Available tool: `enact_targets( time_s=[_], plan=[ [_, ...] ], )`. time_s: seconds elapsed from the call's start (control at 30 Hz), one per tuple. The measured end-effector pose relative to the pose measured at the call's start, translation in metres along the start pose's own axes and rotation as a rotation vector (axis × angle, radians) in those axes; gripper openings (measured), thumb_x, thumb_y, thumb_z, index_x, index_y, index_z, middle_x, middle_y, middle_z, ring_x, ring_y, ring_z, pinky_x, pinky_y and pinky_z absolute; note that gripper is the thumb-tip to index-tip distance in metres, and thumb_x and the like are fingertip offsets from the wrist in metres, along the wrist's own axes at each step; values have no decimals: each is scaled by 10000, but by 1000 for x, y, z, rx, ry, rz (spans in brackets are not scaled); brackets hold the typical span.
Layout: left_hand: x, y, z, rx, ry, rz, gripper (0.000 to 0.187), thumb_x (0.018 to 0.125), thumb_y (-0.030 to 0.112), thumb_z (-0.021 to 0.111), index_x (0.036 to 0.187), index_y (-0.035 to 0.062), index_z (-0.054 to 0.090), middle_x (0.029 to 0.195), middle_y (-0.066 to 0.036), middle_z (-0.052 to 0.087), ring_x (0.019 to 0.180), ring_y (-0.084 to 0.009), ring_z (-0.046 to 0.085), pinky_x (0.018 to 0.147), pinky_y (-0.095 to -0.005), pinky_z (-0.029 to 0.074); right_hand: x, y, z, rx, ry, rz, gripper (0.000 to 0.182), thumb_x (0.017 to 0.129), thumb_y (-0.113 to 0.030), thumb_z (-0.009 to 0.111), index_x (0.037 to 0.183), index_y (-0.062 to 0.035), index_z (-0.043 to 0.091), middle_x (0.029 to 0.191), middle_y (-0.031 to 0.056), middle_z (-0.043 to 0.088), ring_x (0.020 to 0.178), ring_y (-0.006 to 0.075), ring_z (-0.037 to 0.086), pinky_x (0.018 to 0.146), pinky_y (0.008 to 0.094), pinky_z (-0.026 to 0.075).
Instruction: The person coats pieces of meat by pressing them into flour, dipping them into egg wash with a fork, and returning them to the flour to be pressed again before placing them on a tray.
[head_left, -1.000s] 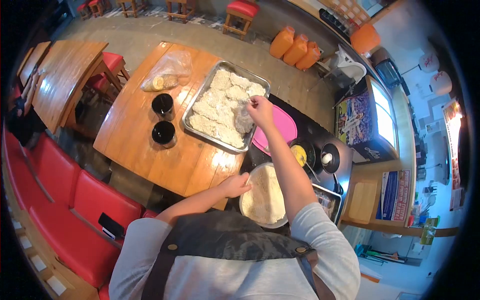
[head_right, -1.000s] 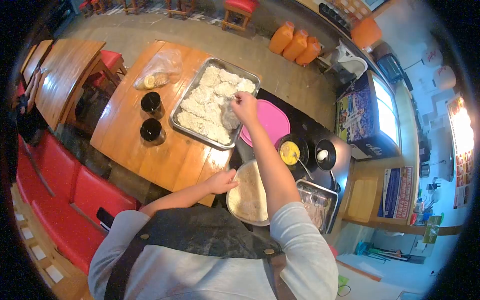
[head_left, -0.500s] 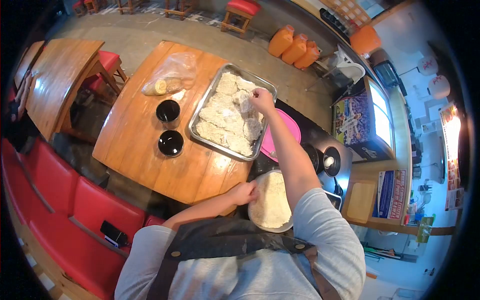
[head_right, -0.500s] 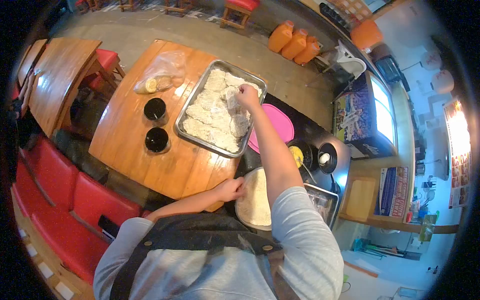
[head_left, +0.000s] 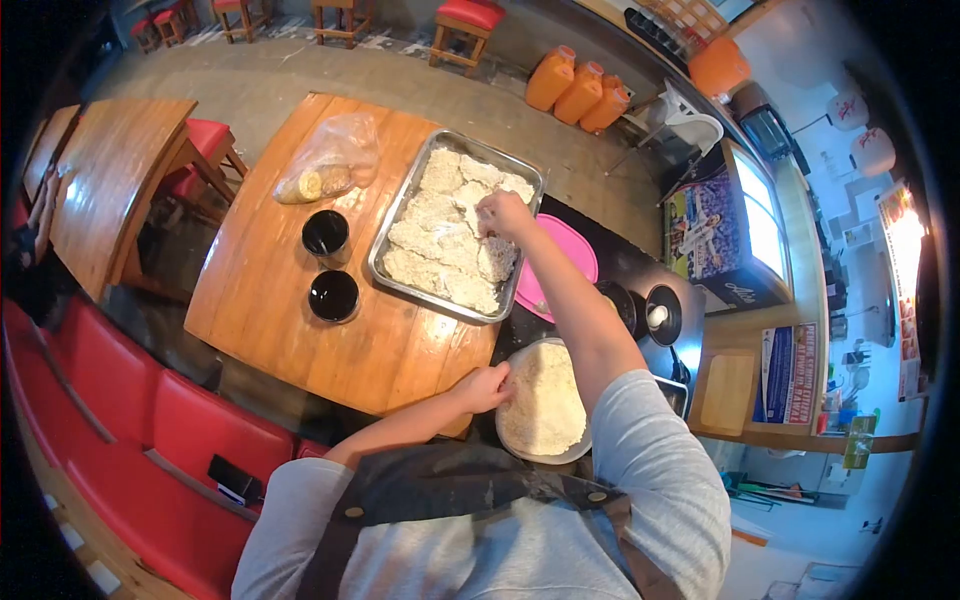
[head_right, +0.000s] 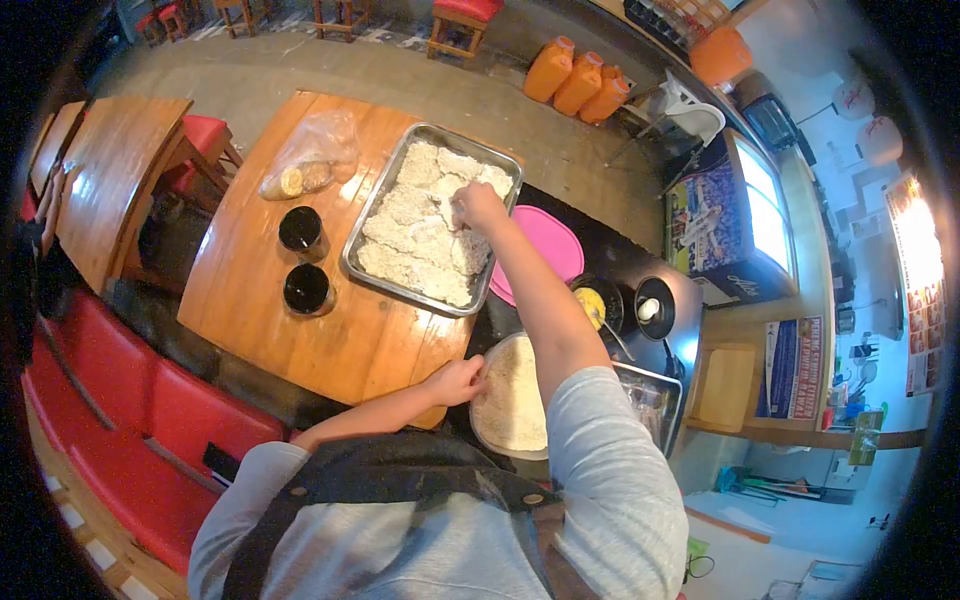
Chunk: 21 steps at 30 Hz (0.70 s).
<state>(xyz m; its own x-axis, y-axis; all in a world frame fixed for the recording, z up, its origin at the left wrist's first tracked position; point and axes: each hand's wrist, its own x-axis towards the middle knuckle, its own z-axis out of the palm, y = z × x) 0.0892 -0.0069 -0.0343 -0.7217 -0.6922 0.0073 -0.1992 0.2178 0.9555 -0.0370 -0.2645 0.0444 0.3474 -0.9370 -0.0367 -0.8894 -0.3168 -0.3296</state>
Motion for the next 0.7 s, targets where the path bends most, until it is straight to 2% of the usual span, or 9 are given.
enact_targets(
  time_s=[0.1, 0.17, 0.2, 0.37, 0.47, 0.5, 0.57, 0.63, 0.7],
  plan=[
    [-1, 0, 1, 3, 36, 22, 330, 811, 245, 615, 793, 19, 375, 587, -147, 549, 556, -312, 580, 513, -377, 443, -2, 0, -7, 86, -60, 102, 427, 543, -180, 756, 952, -88, 679, 925, 168, 641, 878, 298, 613, 803, 367, 479],
    [-1, 3, -1, -30, -20, -59, 328, 805, 263, 615, 804, 21, 393, 615, -160, 556, 586, -329, 582, 529, -390, 445, -9, 7, -11, 77, 282, -4, 396, 578, -178, 762, 953, -84, 675, 921, 132, 643, 821, 286, 620, 752, 356, 494],
    [-1, 7, -4, -60, -70, -137, 330, 800, 281, 615, 815, 22, 411, 644, -174, 563, 615, -345, 584, 545, -402, 447, -24, -5, -33, 129, 302, 51, 303, 654, -193, 750, 917, -62, 676, 837, 108, 654, 720, 226, 618, 684, 322, 492],
    [-1, -19, 14, -107, -45, -153, 283, 821, 268, 595, 883, 32, 452, 667, -160, 581, 607, -309, 583, 564, -377, 462, -156, -38, -99, 356, 388, 189, 183, 753, -193, 700, 775, -17, 656, 636, 66, 608, 574, 88, 521, 550, 255, 432],
    [0, -8, 16, -226, -37, -213, 183, 844, 189, 556, 911, 37, 479, 656, -137, 566, 583, -266, 570, 563, -352, 460, -249, -33, -62, 560, 433, 317, 161, 759, -176, 681, 691, -40, 628, 553, 21, 554, 502, 52, 464, 468, 233, 391],
    [1, 5, 12, -164, -32, -203, 153, 848, 167, 548, 900, 37, 485, 657, -131, 559, 569, -254, 558, 553, -346, 452, -274, -32, -31, 505, 586, 290, 116, 742, -129, 660, 676, -44, 614, 576, 50, 564, 529, 119, 527, 508, 279, 424],
    [1, 2, 13, 12, -8, -216, 143, 864, 174, 523, 875, 35, 491, 663, -127, 543, 573, -249, 543, 557, -346, 437, -321, -20, 53, 294, 327, 405, 53, 711, -84, 629, 670, -55, 610, 590, 80, 564, 627, 228, 573, 608, 361, 455],
    [3, -11, 22, 152, 67, -216, 199, 891, 225, 474, 848, 31, 480, 668, -132, 522, 614, -262, 533, 593, -361, 423, -354, -35, 63, 138, 391, 466, 34, 695, -80, 602, 718, -65, 622, 751, 121, 590, 802, 308, 554, 707, 427, 449],
    [7, -8, 30, 185, 151, -219, 260, 917, 262, 417, 823, 24, 466, 668, -131, 494, 647, -272, 513, 628, -376, 409, -364, -35, 43, 311, 323, 454, 93, 709, -70, 555, 756, -72, 636, 985, 121, 554, 914, 307, 507, 760, 436, 445]
  ],
)
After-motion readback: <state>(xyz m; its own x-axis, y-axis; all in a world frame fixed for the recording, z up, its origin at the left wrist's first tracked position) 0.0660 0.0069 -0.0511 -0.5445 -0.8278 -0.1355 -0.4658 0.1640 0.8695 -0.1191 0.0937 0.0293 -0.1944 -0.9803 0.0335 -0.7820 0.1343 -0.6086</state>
